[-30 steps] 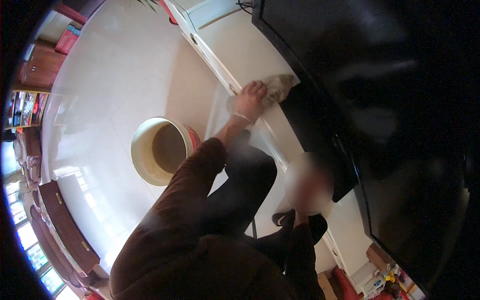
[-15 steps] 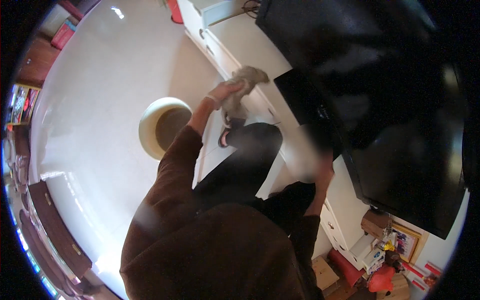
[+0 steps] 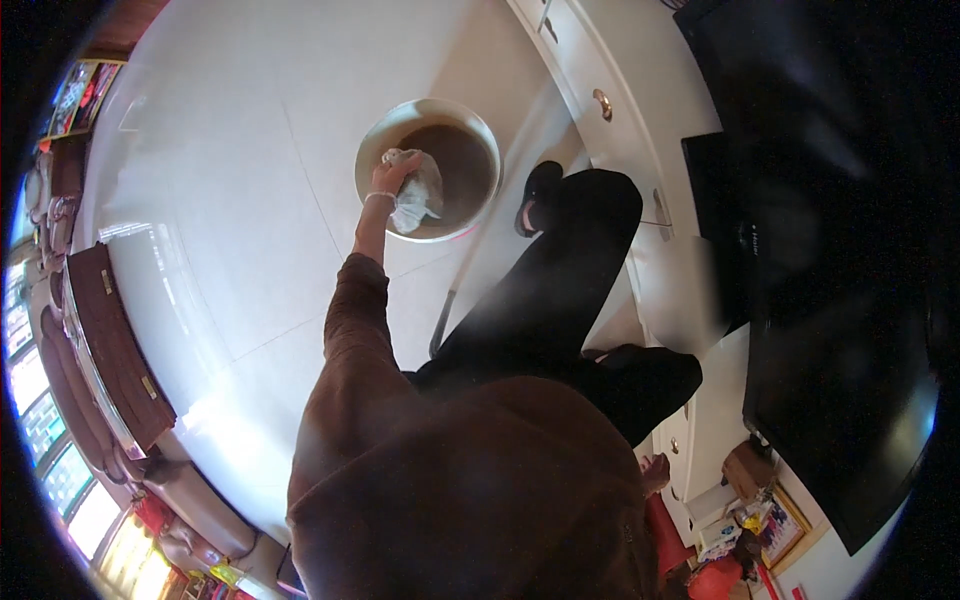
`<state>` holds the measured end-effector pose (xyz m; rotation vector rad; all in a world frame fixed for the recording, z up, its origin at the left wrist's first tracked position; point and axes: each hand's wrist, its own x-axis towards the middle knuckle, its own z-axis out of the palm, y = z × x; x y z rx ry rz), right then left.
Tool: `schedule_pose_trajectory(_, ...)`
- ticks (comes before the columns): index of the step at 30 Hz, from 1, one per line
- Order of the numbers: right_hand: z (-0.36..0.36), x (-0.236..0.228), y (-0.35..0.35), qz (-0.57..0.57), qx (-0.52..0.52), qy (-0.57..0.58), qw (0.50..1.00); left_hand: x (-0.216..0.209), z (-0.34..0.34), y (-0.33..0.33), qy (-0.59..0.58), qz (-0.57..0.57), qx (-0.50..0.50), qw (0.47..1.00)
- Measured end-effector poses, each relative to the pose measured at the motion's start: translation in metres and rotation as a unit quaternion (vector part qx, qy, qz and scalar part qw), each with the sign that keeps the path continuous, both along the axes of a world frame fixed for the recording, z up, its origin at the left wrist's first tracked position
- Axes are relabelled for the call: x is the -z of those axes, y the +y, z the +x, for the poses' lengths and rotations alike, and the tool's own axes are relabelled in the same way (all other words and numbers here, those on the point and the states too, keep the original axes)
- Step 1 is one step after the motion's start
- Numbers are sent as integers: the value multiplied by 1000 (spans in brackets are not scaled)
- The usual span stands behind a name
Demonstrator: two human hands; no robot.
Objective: The person wipes a white cabinet surface using a cloth, moving a potted plant and a stone ornament to reach the surface. They rinse the cloth in a bucket of water before wiping the television screen and then cleaning around other small objects on the cabinet top.
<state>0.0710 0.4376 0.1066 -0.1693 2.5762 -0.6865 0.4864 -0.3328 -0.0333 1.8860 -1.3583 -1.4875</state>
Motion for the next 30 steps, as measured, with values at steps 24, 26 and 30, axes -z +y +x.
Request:
schedule_pose_trajectory(24,39,-157,-138,147,105,-164,970,174,-48,98,-387,195,521,736)
schedule_pose_trajectory(26,2,-148,-172,132,46,-151,979,188,-42,108,-362,175,405,821)
schedule_pose_trajectory(30,-44,-120,-216,111,-155,28,981,133,-51,64,-239,144,460,843)
